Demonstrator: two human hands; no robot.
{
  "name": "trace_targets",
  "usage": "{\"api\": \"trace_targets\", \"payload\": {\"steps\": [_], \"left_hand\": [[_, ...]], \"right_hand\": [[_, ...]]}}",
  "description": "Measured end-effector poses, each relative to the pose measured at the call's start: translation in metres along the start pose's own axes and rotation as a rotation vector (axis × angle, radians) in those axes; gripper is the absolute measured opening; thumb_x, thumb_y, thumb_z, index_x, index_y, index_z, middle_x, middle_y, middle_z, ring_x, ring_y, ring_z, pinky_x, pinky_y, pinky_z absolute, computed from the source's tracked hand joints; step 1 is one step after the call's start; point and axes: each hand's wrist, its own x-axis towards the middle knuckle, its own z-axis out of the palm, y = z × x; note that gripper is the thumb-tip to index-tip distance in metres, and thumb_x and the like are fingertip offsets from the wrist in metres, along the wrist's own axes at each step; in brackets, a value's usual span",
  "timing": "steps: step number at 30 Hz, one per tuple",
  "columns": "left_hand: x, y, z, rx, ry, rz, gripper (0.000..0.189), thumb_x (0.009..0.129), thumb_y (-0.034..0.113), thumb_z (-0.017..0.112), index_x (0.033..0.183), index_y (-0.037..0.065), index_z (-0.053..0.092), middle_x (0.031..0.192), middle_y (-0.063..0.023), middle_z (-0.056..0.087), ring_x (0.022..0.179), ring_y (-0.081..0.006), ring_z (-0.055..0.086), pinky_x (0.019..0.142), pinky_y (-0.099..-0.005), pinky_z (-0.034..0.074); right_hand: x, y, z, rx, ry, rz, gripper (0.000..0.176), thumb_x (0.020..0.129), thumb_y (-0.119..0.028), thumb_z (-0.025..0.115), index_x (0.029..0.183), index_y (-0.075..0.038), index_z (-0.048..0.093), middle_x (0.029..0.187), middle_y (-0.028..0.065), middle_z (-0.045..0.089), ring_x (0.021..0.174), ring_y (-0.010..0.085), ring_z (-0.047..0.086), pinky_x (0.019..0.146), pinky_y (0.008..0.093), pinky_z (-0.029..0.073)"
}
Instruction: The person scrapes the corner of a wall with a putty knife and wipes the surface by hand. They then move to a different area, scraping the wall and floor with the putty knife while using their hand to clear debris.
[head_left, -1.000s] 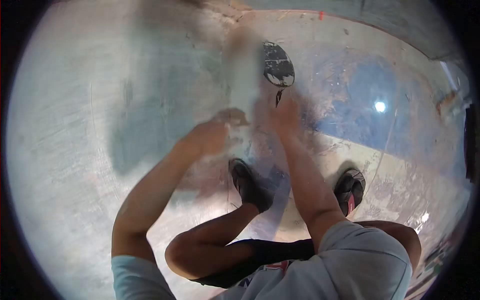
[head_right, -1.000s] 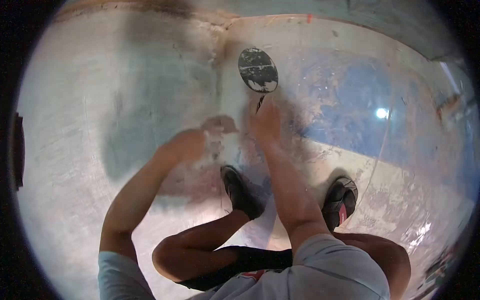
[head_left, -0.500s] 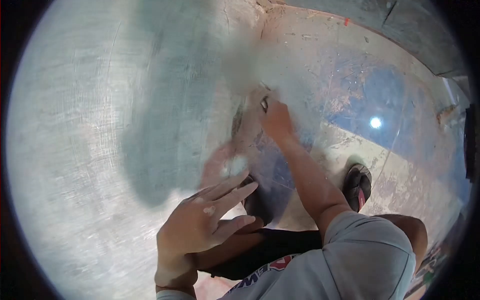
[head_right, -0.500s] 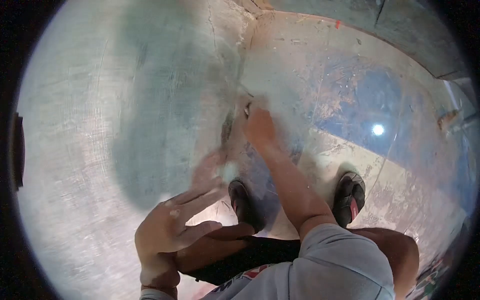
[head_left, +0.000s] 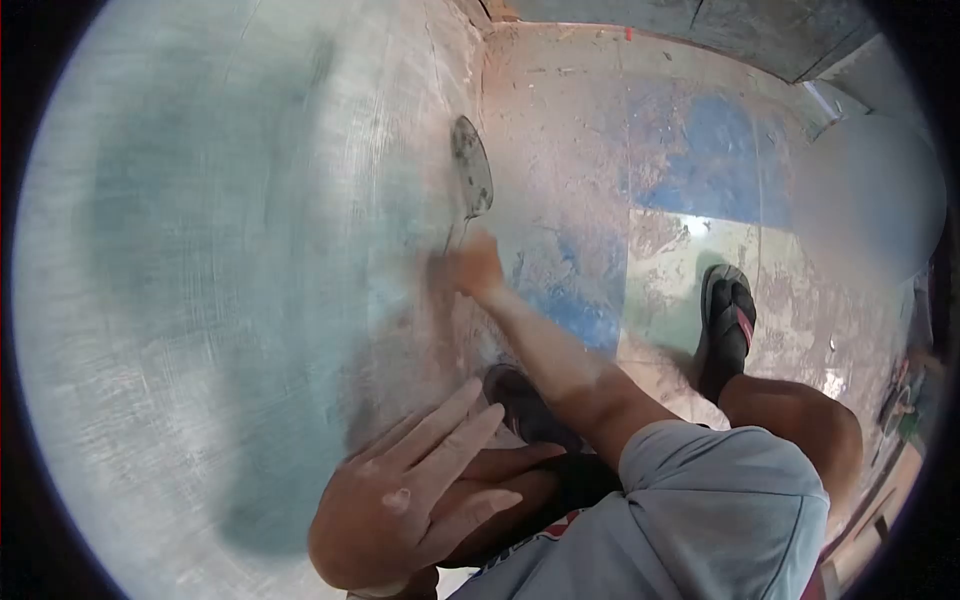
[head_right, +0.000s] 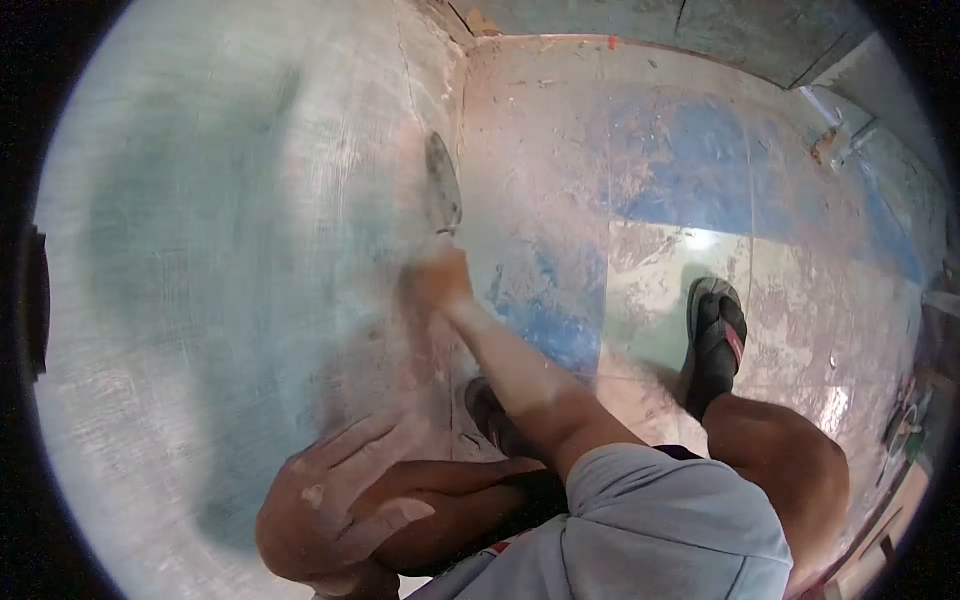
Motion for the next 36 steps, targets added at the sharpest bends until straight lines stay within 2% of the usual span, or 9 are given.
{"api": "trace_targets", "payload": {"steps": [2, 4, 10, 13, 18, 22, 24, 32, 36], "left_hand": [[-0.002, -0.013, -0.002, -0.061, -0.157, -0.040, 0.062, 0.091, 0.033, 0.069, 0.137, -0.004, 0.055, 0.146, -0.0329, 0.046, 0.134, -0.0458, 0.049, 0.107, -0.0449, 0.044], [0.000, -0.030, 0.000, -0.068, 0.026, 0.258, 0.063, 0.091, 0.034, 0.069, 0.137, -0.005, 0.055, 0.146, -0.0363, 0.043, 0.135, -0.0467, 0.048, 0.107, -0.0446, 0.044], [-0.006, -0.057, -0.012, 0.058, -0.045, 0.361, 0.061, 0.092, 0.028, 0.067, 0.139, -0.006, 0.051, 0.147, -0.0386, 0.040, 0.135, -0.0507, 0.046, 0.110, -0.0475, 0.040], [-0.006, -0.051, -0.006, 0.043, 0.053, 0.334, 0.060, 0.092, 0.027, 0.063, 0.140, -0.007, 0.050, 0.147, -0.0386, 0.040, 0.135, -0.0499, 0.046, 0.111, -0.0478, 0.040], [0.007, -0.045, 0.009, 0.111, 0.184, 0.286, 0.055, 0.085, 0.023, 0.073, 0.135, 0.003, 0.060, 0.143, -0.0278, 0.052, 0.129, -0.0442, 0.054, 0.102, -0.0441, 0.049], [0.025, -0.034, 0.018, 0.138, 0.299, 0.033, 0.054, 0.084, 0.016, 0.072, 0.134, 0.000, 0.059, 0.144, -0.0227, 0.053, 0.132, -0.0391, 0.053, 0.107, -0.0413, 0.044], [0.033, -0.055, 0.014, 0.204, 0.209, 0.081, 0.050, 0.087, 0.016, 0.070, 0.133, 0.000, 0.060, 0.144, -0.0227, 0.053, 0.132, -0.0394, 0.053, 0.107, -0.0404, 0.044], [0.110, -0.090, 0.012, 0.126, 0.520, 0.095, 0.037, 0.094, 0.020, 0.067, 0.127, 0.002, 0.066, 0.144, -0.0211, 0.054, 0.131, -0.0343, 0.055, 0.106, -0.0411, 0.045], [0.129, -0.104, 0.006, -0.027, 0.511, 0.064, 0.037, 0.095, 0.022, 0.067, 0.127, 0.003, 0.066, 0.147, -0.0194, 0.052, 0.131, -0.0313, 0.054, 0.105, -0.0390, 0.046]], "right_hand": [[-0.002, 0.011, 0.006, -0.069, 0.012, 0.076, 0.010, 0.072, -0.014, 0.062, 0.066, -0.006, 0.059, 0.066, 0.0153, 0.058, 0.064, 0.0391, 0.060, 0.059, 0.0500, 0.049], [-0.012, -0.019, -0.011, -0.259, 0.078, -0.532, 0.009, 0.070, -0.013, 0.063, 0.067, -0.005, 0.061, 0.068, 0.0169, 0.060, 0.064, 0.0390, 0.060, 0.060, 0.0486, 0.049], [-0.006, -0.014, -0.013, -0.088, -0.091, 0.177, 0.012, 0.074, -0.012, 0.063, 0.071, -0.001, 0.067, 0.076, 0.0213, 0.066, 0.074, 0.0384, 0.066, 0.067, 0.0495, 0.051], [-0.004, -0.026, -0.014, 0.092, 0.212, -0.022, 0.034, 0.095, -0.026, 0.053, 0.087, 0.006, 0.062, 0.078, 0.0290, 0.063, 0.073, 0.0489, 0.064, 0.063, 0.0538, 0.051], [0.002, 0.006, 0.013, -0.367, 0.109, -0.408, 0.025, 0.086, -0.016, 0.061, 0.090, 0.008, 0.064, 0.073, 0.0258, 0.066, 0.064, 0.0418, 0.065, 0.059, 0.0515, 0.051], [0.012, -0.021, -0.047, 0.172, -0.297, 0.349, 0.024, 0.083, -0.015, 0.061, 0.084, 0.009, 0.065, 0.061, 0.0207, 0.059, 0.057, 0.0416, 0.059, 0.052, 0.0524, 0.044], [0.003, 0.004, 0.020, -0.428, 0.393, -0.481, 0.020, 0.079, -0.014, 0.063, 0.076, 0.005, 0.066, 0.065, 0.0206, 0.060, 0.061, 0.0404, 0.060, 0.058, 0.0535, 0.045], [0.010, 0.012, -0.013, -0.333, -0.124, -0.447, 0.017, 0.070, -0.018, 0.067, 0.080, -0.004, 0.068, 0.076, 0.0212, 0.061, 0.075, 0.0398, 0.059, 0.071, 0.0495, 0.050], [0.001, -0.035, -0.011, 0.077, -0.078, 0.174, 0.031, 0.086, -0.025, 0.062, 0.103, 0.000, 0.068, 0.083, 0.0240, 0.065, 0.089, 0.0455, 0.063, 0.077, 0.0514, 0.051]]}}
